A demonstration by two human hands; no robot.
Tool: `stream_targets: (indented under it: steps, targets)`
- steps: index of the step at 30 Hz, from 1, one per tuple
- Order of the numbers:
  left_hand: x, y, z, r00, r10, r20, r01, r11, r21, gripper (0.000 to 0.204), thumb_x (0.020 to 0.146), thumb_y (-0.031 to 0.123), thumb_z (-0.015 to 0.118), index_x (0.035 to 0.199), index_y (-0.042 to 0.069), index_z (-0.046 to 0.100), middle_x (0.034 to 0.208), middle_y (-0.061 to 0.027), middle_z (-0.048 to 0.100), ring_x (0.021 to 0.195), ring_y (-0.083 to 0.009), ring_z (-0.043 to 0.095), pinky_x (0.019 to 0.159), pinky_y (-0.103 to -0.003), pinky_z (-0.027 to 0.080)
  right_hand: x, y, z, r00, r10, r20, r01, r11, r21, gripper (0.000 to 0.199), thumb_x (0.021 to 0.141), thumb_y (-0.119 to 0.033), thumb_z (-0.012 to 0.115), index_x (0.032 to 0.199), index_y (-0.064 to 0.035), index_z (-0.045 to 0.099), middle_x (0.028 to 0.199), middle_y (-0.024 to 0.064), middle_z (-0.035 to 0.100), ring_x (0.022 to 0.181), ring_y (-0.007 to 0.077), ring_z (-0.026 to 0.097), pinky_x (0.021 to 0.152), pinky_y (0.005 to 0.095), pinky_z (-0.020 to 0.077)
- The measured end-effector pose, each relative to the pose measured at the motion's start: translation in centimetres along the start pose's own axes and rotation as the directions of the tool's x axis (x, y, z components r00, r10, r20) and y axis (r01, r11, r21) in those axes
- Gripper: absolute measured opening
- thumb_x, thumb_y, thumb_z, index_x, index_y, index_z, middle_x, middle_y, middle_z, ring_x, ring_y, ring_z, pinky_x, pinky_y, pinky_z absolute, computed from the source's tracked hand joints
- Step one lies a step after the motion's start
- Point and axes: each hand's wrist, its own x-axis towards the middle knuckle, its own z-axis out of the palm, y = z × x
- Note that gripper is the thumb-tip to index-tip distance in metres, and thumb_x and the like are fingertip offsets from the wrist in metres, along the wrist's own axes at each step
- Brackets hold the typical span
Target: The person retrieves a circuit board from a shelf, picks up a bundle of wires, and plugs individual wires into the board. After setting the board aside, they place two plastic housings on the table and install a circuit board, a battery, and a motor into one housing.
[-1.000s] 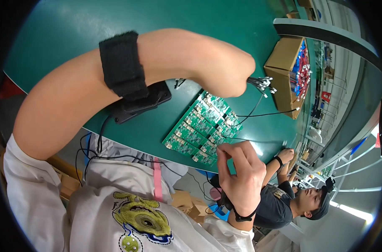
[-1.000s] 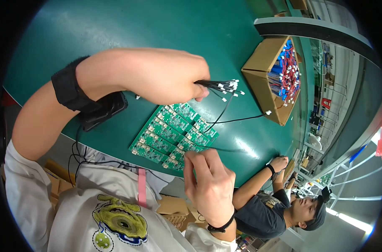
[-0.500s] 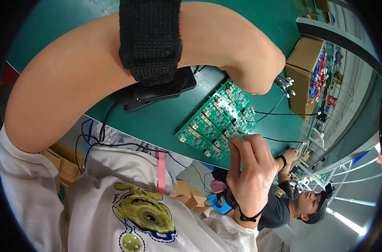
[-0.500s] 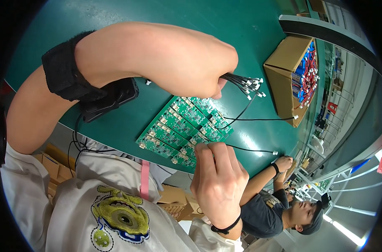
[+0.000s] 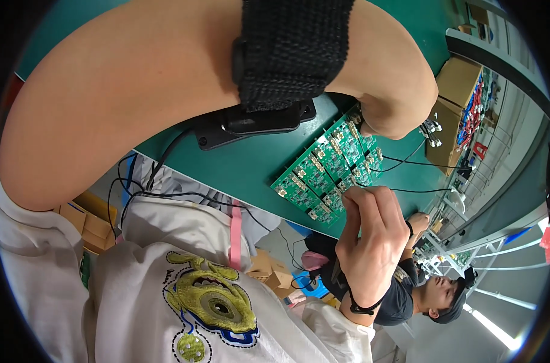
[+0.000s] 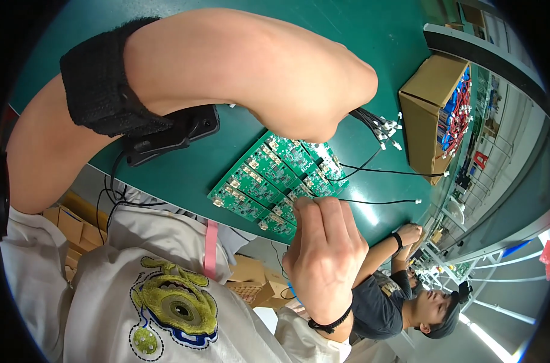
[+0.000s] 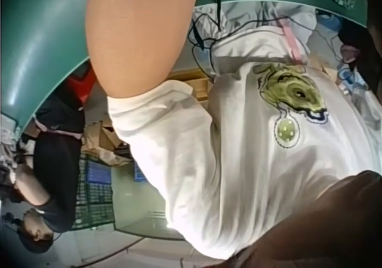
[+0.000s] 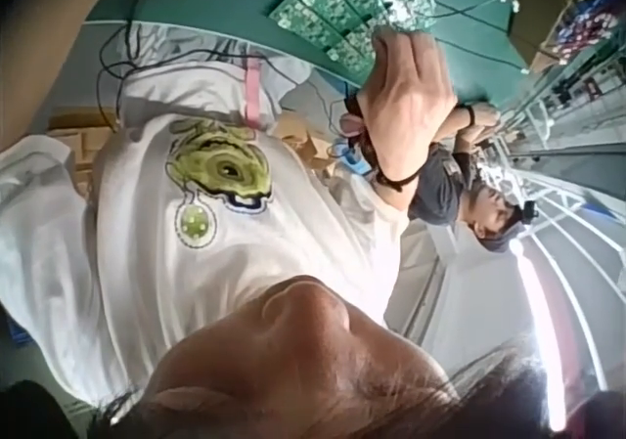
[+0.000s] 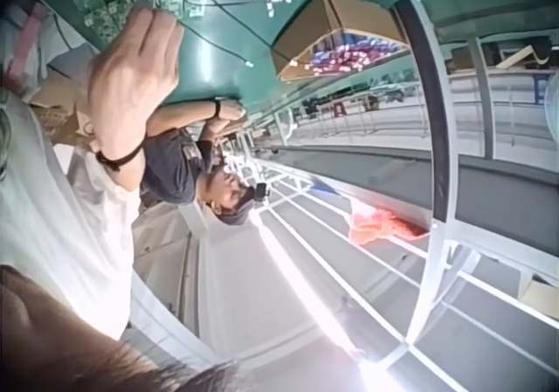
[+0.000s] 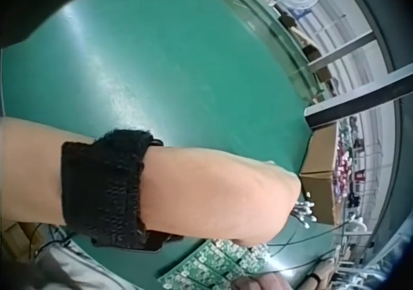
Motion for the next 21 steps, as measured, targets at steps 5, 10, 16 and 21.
stream_targets:
  steps: [5, 10, 16, 21]
  targets:
    - [1.0, 0.9, -0.3, 1.000, -0.024, -0.020, 0.027, 0.989, 0.144, 0.012, 0.081, 0.003, 0.068, 0.082, -0.008, 0.071, 0.077, -0.0248, 0.070, 0.064, -0.0351, 0.065, 0.058, -0.048, 0.052, 0.2, 0.3, -0.2, 1.000, 0.016, 0.004, -0.017, 0.999, 0.043, 0.016, 0.081, 0.010, 0.072, 0.092, -0.0019, 0.069, 0.088, 0.0105, 0.065, 0.077, 0.0310, 0.065, 0.066, 0.0378, 0.0476]
    - [1.6, 1.3, 0.1, 0.995, -0.094, 0.018, 0.086, 0.965, 0.249, 0.012, 0.079, 0.004, 0.071, 0.082, -0.008, 0.071, 0.076, -0.0239, 0.070, 0.062, -0.0324, 0.062, 0.059, -0.047, 0.052, 0.5, 0.3, -0.4, 0.999, 0.034, 0.016, -0.034, 0.999, -0.017, 0.015, 0.082, 0.007, 0.073, 0.092, -0.0053, 0.071, 0.087, 0.0066, 0.066, 0.077, 0.0295, 0.066, 0.070, 0.0390, 0.0450]
    - [0.6, 1.7, 1.0, 0.983, -0.176, 0.050, 0.146, 0.920, 0.363, 0.014, 0.077, 0.005, 0.075, 0.081, -0.008, 0.071, 0.075, -0.0227, 0.069, 0.060, -0.0290, 0.058, 0.060, -0.044, 0.053, 0.1, 0.2, -0.2, 0.998, 0.068, -0.002, -0.068, 0.998, -0.007, 0.014, 0.085, 0.002, 0.075, 0.091, -0.0103, 0.072, 0.085, 0.0019, 0.066, 0.074, 0.0260, 0.065, 0.081, 0.0419, 0.0384]
    - [0.0, 1.6, 1.5, 0.988, -0.150, 0.031, 0.132, 0.935, 0.328, 0.015, 0.079, 0.006, 0.075, 0.082, -0.008, 0.071, 0.074, -0.0208, 0.069, 0.059, -0.0275, 0.058, 0.059, -0.043, 0.052, -0.5, -0.2, -0.3, 0.994, 0.111, 0.021, -0.111, 0.994, -0.002, 0.014, 0.086, 0.001, 0.075, 0.091, -0.0110, 0.069, 0.084, 0.0020, 0.065, 0.072, 0.0240, 0.064, 0.082, 0.0384, 0.0340]
